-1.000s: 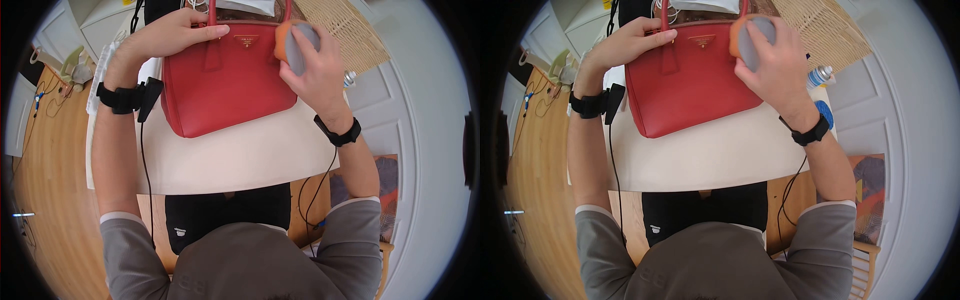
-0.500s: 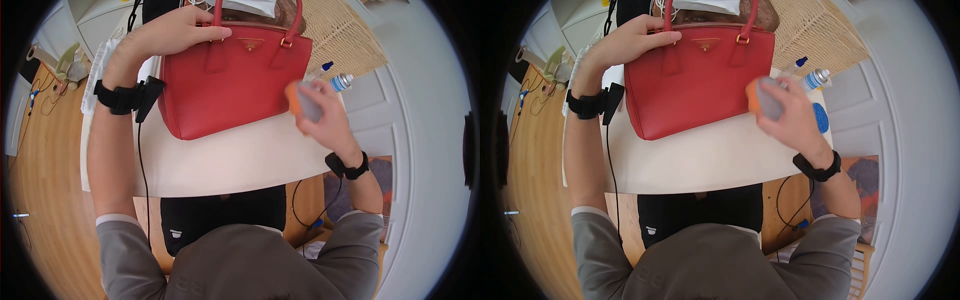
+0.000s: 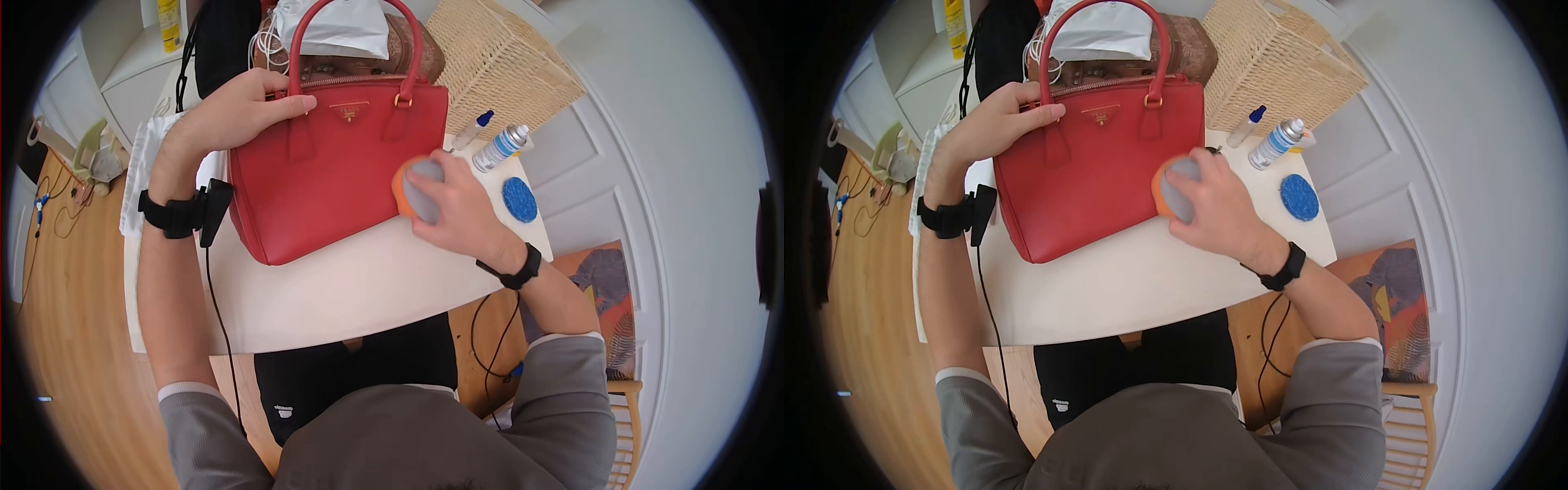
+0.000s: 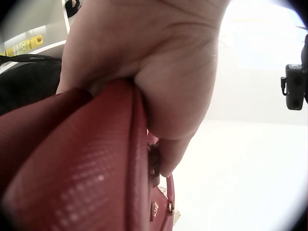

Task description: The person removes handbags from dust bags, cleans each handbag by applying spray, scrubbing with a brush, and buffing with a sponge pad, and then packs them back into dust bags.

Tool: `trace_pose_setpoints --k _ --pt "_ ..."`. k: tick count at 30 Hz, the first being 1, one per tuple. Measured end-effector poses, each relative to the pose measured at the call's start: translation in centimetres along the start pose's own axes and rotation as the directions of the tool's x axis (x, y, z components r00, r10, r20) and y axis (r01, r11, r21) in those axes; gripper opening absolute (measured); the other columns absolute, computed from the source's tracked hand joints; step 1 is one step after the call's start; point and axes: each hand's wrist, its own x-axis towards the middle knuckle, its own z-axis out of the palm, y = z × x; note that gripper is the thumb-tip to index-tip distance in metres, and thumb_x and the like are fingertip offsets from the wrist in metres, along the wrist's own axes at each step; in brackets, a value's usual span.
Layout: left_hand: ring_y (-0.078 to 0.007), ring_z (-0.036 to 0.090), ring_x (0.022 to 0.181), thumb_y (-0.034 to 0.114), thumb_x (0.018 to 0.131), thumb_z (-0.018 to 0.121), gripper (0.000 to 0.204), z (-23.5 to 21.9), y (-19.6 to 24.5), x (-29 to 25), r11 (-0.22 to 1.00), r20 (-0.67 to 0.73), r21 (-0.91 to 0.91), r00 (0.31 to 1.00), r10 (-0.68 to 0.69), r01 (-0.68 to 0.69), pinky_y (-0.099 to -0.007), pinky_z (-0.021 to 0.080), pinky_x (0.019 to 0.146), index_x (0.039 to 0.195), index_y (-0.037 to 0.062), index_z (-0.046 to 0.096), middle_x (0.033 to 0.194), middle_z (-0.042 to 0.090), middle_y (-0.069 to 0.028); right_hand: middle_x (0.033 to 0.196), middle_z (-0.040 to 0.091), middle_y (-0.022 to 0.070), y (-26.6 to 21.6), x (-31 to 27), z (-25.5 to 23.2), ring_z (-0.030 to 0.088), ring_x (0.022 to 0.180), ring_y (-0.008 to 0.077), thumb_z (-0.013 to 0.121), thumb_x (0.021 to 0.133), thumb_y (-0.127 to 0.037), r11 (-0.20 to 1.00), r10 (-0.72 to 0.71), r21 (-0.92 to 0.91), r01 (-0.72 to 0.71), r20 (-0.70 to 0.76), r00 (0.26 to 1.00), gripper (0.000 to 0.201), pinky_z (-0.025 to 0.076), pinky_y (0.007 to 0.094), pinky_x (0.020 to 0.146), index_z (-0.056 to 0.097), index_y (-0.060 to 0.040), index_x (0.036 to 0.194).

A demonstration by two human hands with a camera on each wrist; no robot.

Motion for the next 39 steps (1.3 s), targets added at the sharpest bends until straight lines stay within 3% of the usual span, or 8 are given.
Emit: trace_pose_setpoints --k 7,10,13,16,23,30,32,39 --pt "-0.0162 0.069 0.076 0.038 0.102 0.071 0.04 1.3 0.8 -0.4 0.977 -0.029 0.132 0.984 0.174 -0.168 -0.0314 0.056 0.073 0.108 -0.0016 0.076 0.084 0.074 -0.0084 0.135 0.059 0.0252 0.8 -2.8 -2.7 0.061 0.123 0.043 0.082 0.073 -0.027 0.95 0.008 0.251 -0.188 0.579 0.815 0.059 0.053 0.0435 0.104 0.075 -0.0052 0.127" --pt "-0.0179 0.068 0.075 0.037 0.101 0.072 0.039 1.1 0.3 -0.4 0.975 -0.05 0.136 0.982 0.181 -0.173 -0.0325 0.055 0.074 0.108 -0.0015 0.076 0.083 0.073 -0.0087 0.138 0.058 0.0258 0.3 -1.6 -4.7 0.061 0.121 0.0433 0.084 0.072 -0.025 0.968 0.114 0.205 -0.147 0.163 0.98 0.062 0.053 0.0452 0.104 0.073 -0.0044 0.13" --pt "-0.0176 0.066 0.075 0.037 0.101 0.072 0.039 0.8 0.8 -0.2 0.979 -0.012 0.167 0.993 0.117 -0.114 -0.0324 0.055 0.074 0.108 -0.0017 0.076 0.082 0.072 -0.0084 0.137 0.058 0.0253 0.4 1.3 -6.0 0.061 0.121 0.043 0.086 0.072 -0.024 0.991 0.085 0.12 -0.052 -0.292 0.952 0.064 0.052 0.0476 0.103 0.071 -0.0041 0.131" --pt "-0.017 0.065 0.074 0.038 0.101 0.071 0.041 1.0 1.0 -0.3 0.988 -0.028 0.089 0.991 0.127 -0.125 -0.0328 0.055 0.074 0.108 -0.0024 0.075 0.082 0.072 -0.0082 0.137 0.056 0.0249 1.0 3.4 -5.3 0.059 0.118 0.0429 0.087 0.07 -0.023 0.996 -0.05 -0.085 0.017 -0.408 0.911 0.065 0.052 0.0499 0.099 0.07 -0.0041 0.13" --pt "-0.0163 0.065 0.074 0.038 0.101 0.071 0.04 0.4 -0.3 -0.3 0.988 -0.073 0.136 0.993 0.09 -0.08 -0.0331 0.054 0.073 0.11 -0.0008 0.076 0.081 0.072 -0.0069 0.134 0.054 0.0224 -0.6 1.5 -0.9 0.057 0.108 0.0409 0.085 0.063 -0.019 0.972 -0.088 -0.23 0.038 -0.213 0.973 0.068 0.053 0.0495 0.089 0.07 -0.0037 0.127" --pt "-0.0202 0.069 0.08 0.035 0.099 0.074 0.037 1.4 1.5 -0.8 0.981 -0.02 0.08 0.984 0.178 -0.176 -0.0353 0.056 0.076 0.106 -0.0011 0.076 0.088 0.075 -0.0102 0.128 0.057 0.0229 0.3 -2.8 -0.5 0.059 0.108 0.0394 0.081 0.069 -0.027 0.997 -0.017 0.074 0.006 0.152 0.988 0.058 0.054 0.0455 0.092 0.075 -0.0057 0.123" --pt "-0.0212 0.07 0.082 0.035 0.098 0.075 0.037 1.3 2.3 -1.1 0.983 -0.005 0.103 0.988 0.154 -0.153 -0.0357 0.056 0.077 0.105 -0.0011 0.076 0.091 0.075 -0.0106 0.135 0.059 0.0247 0.9 -3.0 -2.3 0.06 0.121 0.0408 0.08 0.072 -0.027 0.986 0.1 0.055 -0.157 0.56 0.822 0.057 0.053 0.0444 0.104 0.077 -0.0053 0.125" --pt "-0.0246 0.071 0.081 0.031 0.088 0.085 0.036 1.6 3.4 -1.7 0.963 -0.031 0.212 0.984 0.176 -0.166 -0.0368 0.057 0.077 0.101 -0.0015 0.077 0.091 0.076 -0.013 0.139 0.059 0.0289 5.6 -6.0 -3.1 0.061 0.121 0.0462 0.082 0.075 -0.03 0.941 0.316 -0.152 -0.302 0.077 0.945 0.061 0.052 0.0497 0.105 0.073 -0.009 0.132"
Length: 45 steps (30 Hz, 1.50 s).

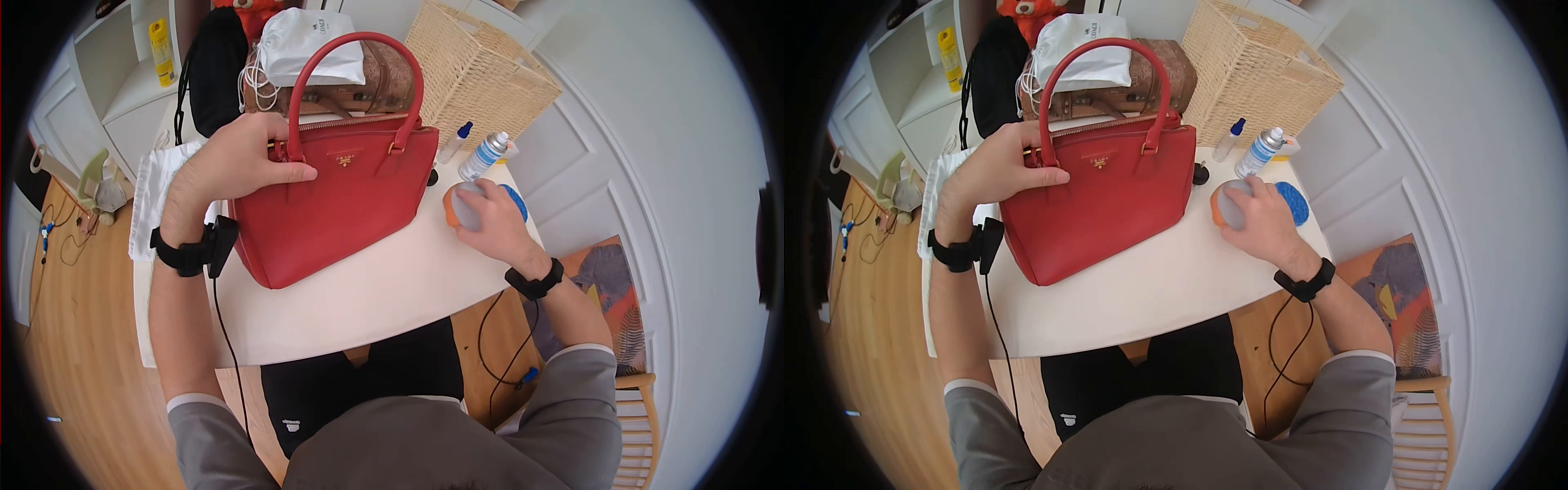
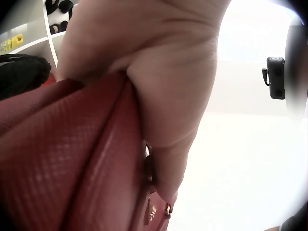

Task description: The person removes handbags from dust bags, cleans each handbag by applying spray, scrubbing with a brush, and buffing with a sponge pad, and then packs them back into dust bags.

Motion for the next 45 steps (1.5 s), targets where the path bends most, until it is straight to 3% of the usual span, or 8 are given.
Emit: trace_pose_setpoints --k 4,10,19,21,24,25,34,45 --pt "-0.0189 0.069 0.086 0.013 0.085 0.087 0.033 -0.6 0.1 0.2 0.996 0.036 0.081 0.999 0.026 -0.028 -0.033 0.057 0.079 0.109 -0.0043 0.074 0.096 0.076 -0.0127 0.145 0.055 0.0325 2.5 0.2 2.6 0.059 0.126 0.048 0.083 0.076 -0.029 1.0 0.026 0.012 -0.026 0.026 0.999 0.063 0.049 0.0506 0.108 0.07 -0.0082 0.134" --pt "-0.0356 0.067 0.081 0.019 0.075 0.09 0.033 -0.6 -0.2 0.6 0.906 -0.11 0.307 0.935 0.337 -0.29 -0.0414 0.054 0.072 0.074 -0.0043 0.066 0.089 0.07 -0.0159 0.151 0.052 0.0335 2.4 2.3 3.0 0.052 0.14 0.049 0.084 0.077 -0.031 0.994 -0.008 0.111 0.001 0.064 0.998 0.071 0.044 0.0495 0.116 0.065 -0.0027 0.139" --pt "-0.0339 0.069 0.088 0.021 0.075 0.091 0.031 -0.5 -0.2 0.8 0.947 -0.082 0.267 0.976 0.204 -0.175 -0.04 0.056 0.078 0.08 -0.002 0.071 0.095 0.072 -0.0146 0.148 0.057 0.029 -6.8 9.5 -5.1 0.051 0.142 0.0432 0.084 0.087 -0.041 0.77 -0.097 0.612 0.181 -0.168 0.981 0.091 0.042 0.0481 0.116 0.044 0.0056 0.155" --pt "-0.0332 0.068 0.092 0.026 0.075 0.091 0.034 -0.7 0.2 0.5 0.953 -0.064 0.277 0.988 0.143 -0.12 -0.0401 0.056 0.081 0.086 0.0015 0.07 0.094 0.07 -0.0135 0.126 0.07 0.0257 -8.2 11.9 -6.1 0.065 0.124 0.0413 0.083 0.086 -0.049 0.946 -0.164 0.247 0.208 -0.187 0.968 0.072 0.052 0.0467 0.102 0.065 0.0025 0.133" --pt "-0.0334 0.069 0.09 0.034 0.076 0.09 0.042 -0.4 0.5 0.5 0.969 -0.116 0.231 0.986 0.123 -0.094 -0.0417 0.055 0.08 0.094 0.002 0.072 0.092 0.069 -0.0124 0.097 0.076 0.0204 -9.2 15.3 -6.2 0.074 0.096 0.0378 0.082 0.083 -0.056 0.902 -0.127 0.429 0.041 0.171 0.977 0.058 0.057 0.0447 0.084 0.076 -0.0012 0.101" --pt "-0.034 0.071 0.097 0.037 0.079 0.09 0.051 -0.7 1.3 0.3 0.97 -0.068 0.241 0.998 -0.003 0.02 -0.0419 0.056 0.086 0.109 0.0039 0.067 0.101 0.07 -0.014 0.079 0.075 0.0163 -9.3 15.6 -5.3 0.075 0.077 0.0343 0.083 0.081 -0.057 0.878 -0.148 0.466 0.113 0.04 0.988 0.055 0.058 0.0429 0.074 0.077 -0.0027 0.086" --pt "-0.033 0.075 0.103 0.05 0.086 0.083 0.075 0.0 1.7 1.9 0.949 -0.166 0.169 0.957 -0.239 0.267 -0.0418 0.057 0.092 0.137 -0.0004 0.06 0.11 0.075 -0.0198 0.081 0.077 0.0138 -8.6 14.6 -4.3 0.076 0.079 0.0336 0.086 0.078 -0.056 0.856 -0.173 0.485 0.177 -0.054 0.984 0.054 0.058 0.0418 0.074 0.081 -0.0076 0.1" --pt "-0.0168 0.07 0.096 0.025 0.082 0.085 0.062 -0.4 1.2 2.5 0.898 0.001 0.044 0.899 -0.439 0.438 -0.0319 0.055 0.088 0.136 0.0002 0.068 0.105 0.075 -0.0098 0.077 0.075 0.0095 -8.7 13.9 -3.4 0.075 0.075 0.0297 0.085 0.078 -0.059 0.865 -0.212 0.44 0.241 -0.115 0.97 0.051 0.059 0.0401 0.074 0.082 -0.0088 0.086"
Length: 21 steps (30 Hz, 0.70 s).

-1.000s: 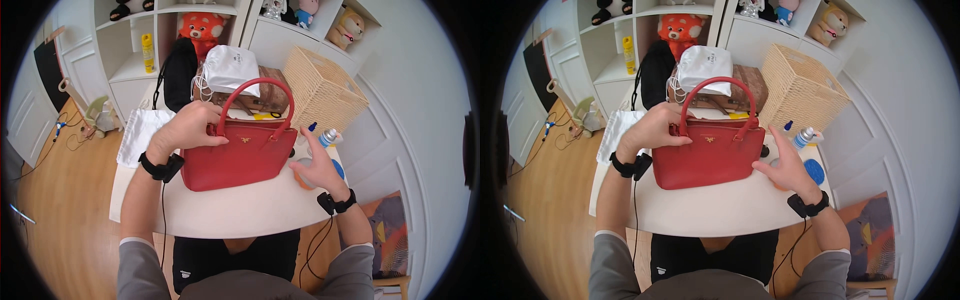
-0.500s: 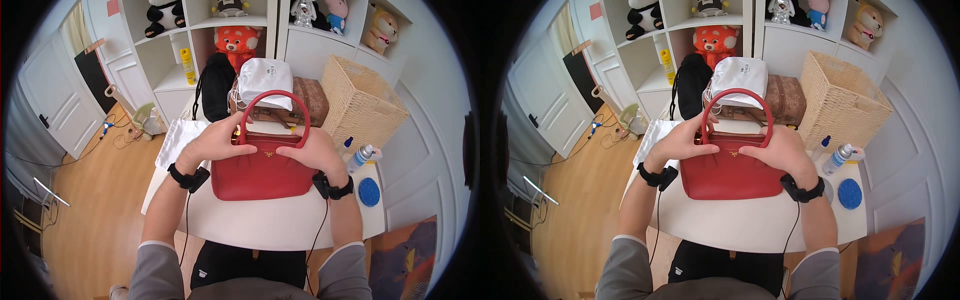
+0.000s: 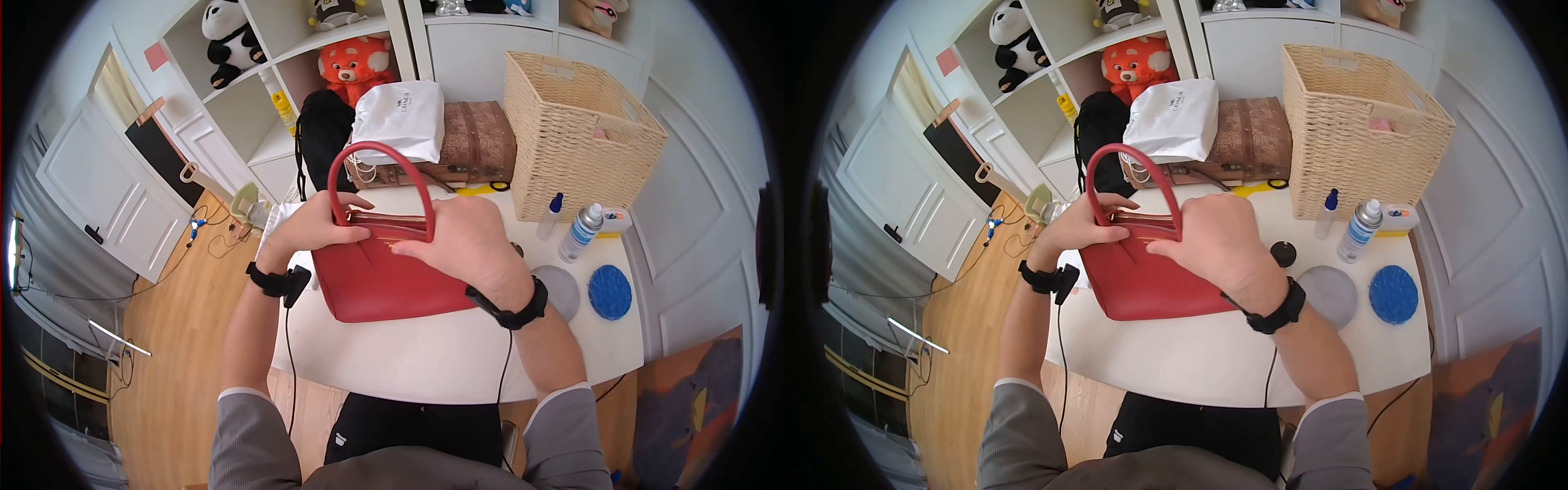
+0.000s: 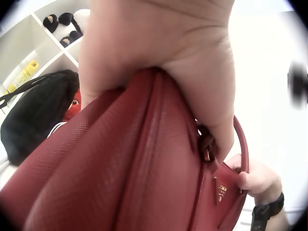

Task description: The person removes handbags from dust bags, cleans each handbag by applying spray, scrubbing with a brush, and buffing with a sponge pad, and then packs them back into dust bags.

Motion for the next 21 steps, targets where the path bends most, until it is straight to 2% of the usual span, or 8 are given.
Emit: trace_pose_setpoints --k 3,8,11,15,16,18,20,21 --pt "-0.0181 0.07 0.099 0.022 0.08 0.085 0.071 0.5 0.4 -1.3 0.993 -0.076 -0.096 0.995 0.062 -0.069 -0.0335 0.054 0.091 0.144 0.0015 0.061 0.109 0.074 -0.0103 0.075 0.074 0.0109 0.0 -0.3 0.1 0.075 0.074 0.0289 0.086 0.075 -0.062 0.999 -0.044 -0.01 0.044 0.001 0.999 0.062 0.059 0.0396 0.074 0.081 -0.0028 0.094" --pt "-0.0179 0.07 0.103 0.012 0.078 0.089 0.098 1.1 -0.5 -2.4 0.968 -0.162 -0.183 0.976 0.143 -0.173 -0.0337 0.055 0.095 0.161 0.005 0.038 0.111 0.073 -0.0083 0.071 0.073 0.0138 -1.4 -0.7 -1.7 0.077 0.074 0.0282 0.089 0.069 -0.065 0.999 -0.03 0.02 0.028 0.119 0.992 0.109 0.06 0.0383 0.071 0.059 0.0191 0.133" --pt "-0.0175 0.068 0.105 0.01 0.079 0.089 0.104 1.3 -0.2 -2.8 0.949 -0.216 -0.225 0.961 0.174 -0.222 -0.0343 0.055 0.096 0.165 0.0054 0.032 0.109 0.069 -0.0061 0.076 0.074 0.015 -2.2 -1.2 -1.4 0.078 0.079 0.0302 0.09 0.071 -0.063 0.999 0.043 -0.02 -0.042 0.074 0.996 0.121 0.06 0.0393 0.073 0.046 0.0216 0.146" --pt "-0.0172 0.066 0.107 0.014 0.079 0.091 0.108 1.4 -0.2 -2.9 0.959 -0.26 -0.12 0.94 0.219 -0.257 -0.0352 0.055 0.098 0.167 0.0061 0.029 0.111 0.067 -0.0051 0.082 0.075 0.0169 -0.6 -0.1 -0.2 0.078 0.083 0.0331 0.091 0.071 -0.058 0.997 0.048 0.06 -0.046 -0.034 0.998 0.112 0.061 0.0408 0.074 0.048 0.0178 0.142" --pt "-0.0172 0.067 0.105 0.017 0.08 0.091 0.086 1.4 0.5 -3.0 0.963 -0.269 -0.098 0.939 0.216 -0.25 -0.0347 0.055 0.098 0.154 0.0051 0.049 0.112 0.067 -0.0052 0.083 0.075 0.0174 -0.8 -0.1 -0.4 0.078 0.083 0.0344 0.092 0.071 -0.055 0.993 0.063 0.102 -0.062 -0.007 0.998 0.104 0.061 0.0418 0.075 0.05 0.0137 0.136" --pt "-0.0167 0.067 0.104 0.018 0.08 0.091 0.073 1.1 0.2 -3.3 0.972 -0.248 -0.084 0.949 0.194 -0.221 -0.0343 0.055 0.097 0.142 0.0048 0.056 0.111 0.068 -0.0051 0.085 0.075 0.0179 -1.0 -0.2 -0.4 0.077 0.084 0.0358 0.094 0.071 -0.053 0.987 0.067 0.146 -0.069 0.021 0.998 0.096 0.061 0.0429 0.075 0.051 0.0097 0.131" --pt "-0.0148 0.067 0.102 0.019 0.08 0.09 0.046 1.0 0.3 -3.5 0.979 -0.221 -0.083 0.962 0.163 -0.185 -0.0336 0.056 0.094 0.115 0.0046 0.064 0.11 0.068 -0.0044 0.091 0.073 0.0192 -0.9 -0.5 0.3 0.075 0.094 0.0365 0.096 0.071 -0.04 0.975 -0.04 0.207 0.074 -0.163 0.986 0.081 0.059 0.0436 0.081 0.052 0.0022 0.125" --pt "-0.0148 0.067 0.102 0.019 0.08 0.09 0.046 1.0 0.1 -3.5 0.979 -0.225 -0.082 0.961 0.163 -0.185 -0.0336 0.056 0.094 0.115 0.0046 0.064 0.11 0.068 -0.0044 0.095 0.073 0.0198 -0.9 -0.7 0.4 0.074 0.099 0.0369 0.097 0.071 -0.033 0.963 -0.086 0.226 0.146 -0.256 0.963 0.075 0.058 0.044 0.085 0.052 -0.0016 0.122"
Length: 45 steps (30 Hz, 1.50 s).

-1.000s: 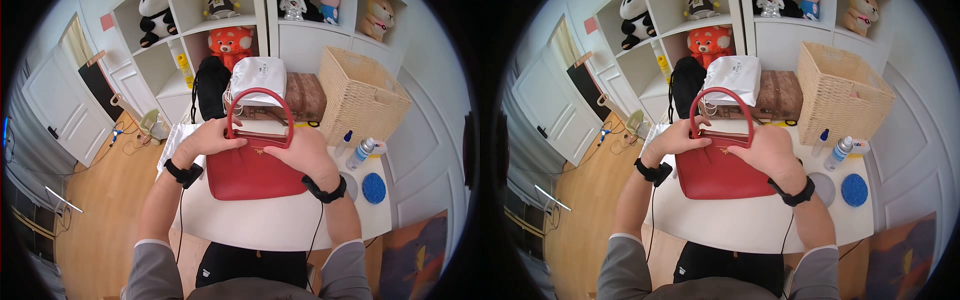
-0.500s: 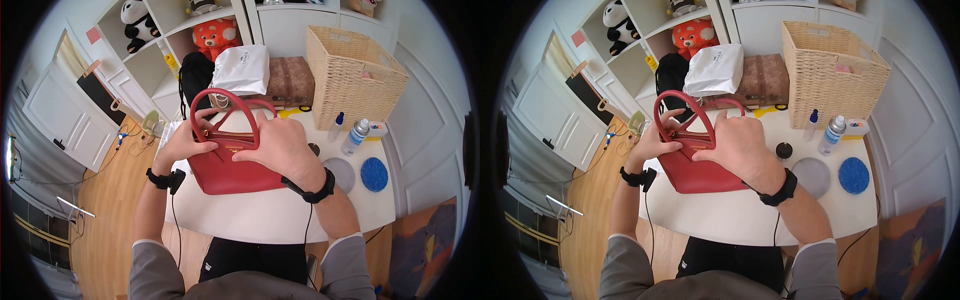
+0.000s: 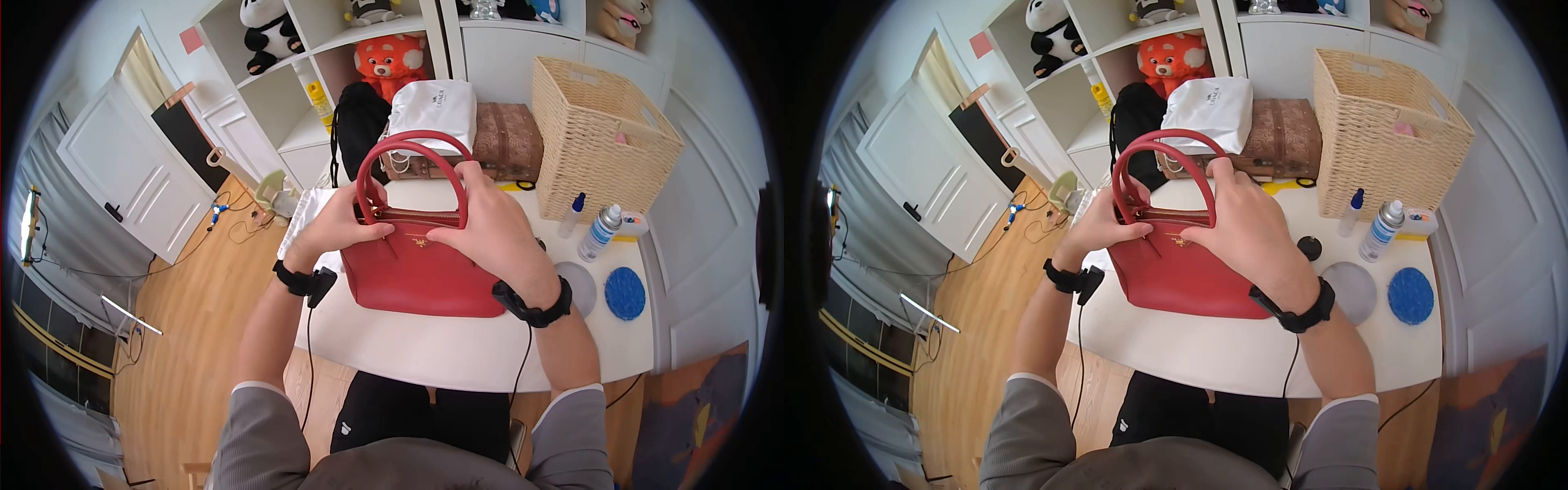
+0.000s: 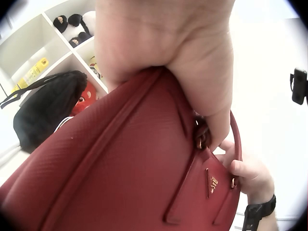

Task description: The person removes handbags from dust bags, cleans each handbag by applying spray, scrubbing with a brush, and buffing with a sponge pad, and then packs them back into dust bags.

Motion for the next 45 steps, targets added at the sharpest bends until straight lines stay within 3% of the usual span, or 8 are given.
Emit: trace_pose_setpoints --k 12,16,20,22,26,32,33,45 --pt "-0.0155 0.071 0.094 0.022 0.087 0.086 0.039 2.0 0.6 -1.2 0.996 -0.172 0.09 0.985 0.006 0.01 -0.0331 0.06 0.087 0.114 0.0038 0.063 0.1 0.073 -0.0071 0.101 0.075 0.0199 0.7 0.2 -5.0 0.076 0.095 0.0357 0.092 0.077 -0.03 0.943 0.33 -0.185 -0.276 0.427 0.842 0.055 0.058 0.0443 0.087 0.062 0.0016 0.111" --pt "-0.0148 0.072 0.089 0.022 0.088 0.085 0.038 1.6 0.3 -0.9 0.985 -0.226 0.171 0.973 0.038 0.002 -0.0326 0.06 0.085 0.113 0.0032 0.063 0.099 0.074 -0.0078 0.105 0.076 0.0189 2.0 0.3 -4.1 0.076 0.095 0.0356 0.091 0.079 -0.031 0.977 0.211 -0.112 -0.179 0.476 0.854 0.05 0.058 0.044 0.087 0.069 0.0032 0.108" --pt "-0.0129 0.071 0.082 0.018 0.089 0.085 0.035 -0.4 -0.3 1.7 0.994 -0.307 0.08 0.947 0.091 -0.07 -0.03 0.06 0.077 0.111 0.002 0.063 0.094 0.071 -0.0044 0.11 0.075 0.0205 1.5 0.6 -4.0 0.074 0.103 0.037 0.091 0.08 -0.03 0.984 0.173 0.007 -0.178 0.198 0.965 0.053 0.059 0.0441 0.09 0.071 0.0024 0.117" --pt "-0.0112 0.07 0.083 0.015 0.091 0.085 0.033 -1.1 0.2 3.6 0.995 -0.304 -0.042 0.949 0.078 -0.095 -0.0276 0.059 0.074 0.111 0.0019 0.062 0.093 0.07 -0.0026 0.118 0.071 0.0207 2.0 0.6 -3.2 0.072 0.106 0.0386 0.091 0.081 -0.026 0.994 0.108 0.034 -0.104 -0.158 0.982 0.055 0.058 0.0449 0.091 0.068 0.0026 0.122" --pt "-0.0102 0.069 0.087 0.009 0.093 0.082 0.03 -1.1 0.5 7.0 0.996 -0.272 -0.033 0.959 0.076 -0.088 -0.0258 0.058 0.076 0.113 0.0021 0.061 0.099 0.068 -0.0033 0.124 0.066 0.0226 5.5 1.6 -1.6 0.07 0.112 0.0401 0.086 0.086 -0.02 0.986 0.107 0.153 -0.07 -0.246 0.963 0.052 0.058 0.0452 0.096 0.065 0.002 0.129" --pt "-0.0113 0.068 0.091 0.015 0.092 0.084 0.036 1.3 -4.7 10.8 0.989 -0.252 0.11 0.96 0.124 -0.099 -0.0276 0.059 0.082 0.117 0.0018 0.061 0.105 0.07 -0.0051 0.134 0.061 0.0251 8.3 1.6 0.1 0.067 0.116 0.0426 0.08 0.093 -0.02 0.977 0.212 0.006 -0.213 -0.133 0.968 0.056 0.056 0.0455 0.1 0.058 0.0011 0.14" --pt "-0.0129 0.069 0.092 0.02 0.092 0.085 0.04 1.3 -5.6 11.0 0.992 -0.28 0.091 0.953 0.111 -0.089 -0.0287 0.059 0.085 0.118 0.0006 0.061 0.105 0.071 -0.0066 0.152 0.051 0.026 8.4 1.8 0.0 0.058 0.133 0.0432 0.079 0.094 -0.024 0.942 0.335 -0.037 -0.334 0.048 0.941 0.075 0.052 0.0467 0.109 0.044 -0.0006 0.156" --pt "-0.0196 0.062 0.126 0.036 0.1 0.076 0.061 -3.4 -11.7 7.4 0.996 -0.221 -0.077 0.975 0.017 -0.035 -0.0358 0.052 0.106 0.145 -0.0016 0.057 0.133 0.068 -0.0151 0.131 0.059 0.0219 7.0 1.1 0.4 0.06 0.127 0.04 0.085 0.087 -0.027 0.918 0.195 -0.327 -0.222 -0.114 0.974 0.079 0.052 0.05 0.103 0.047 -0.0025 0.152"
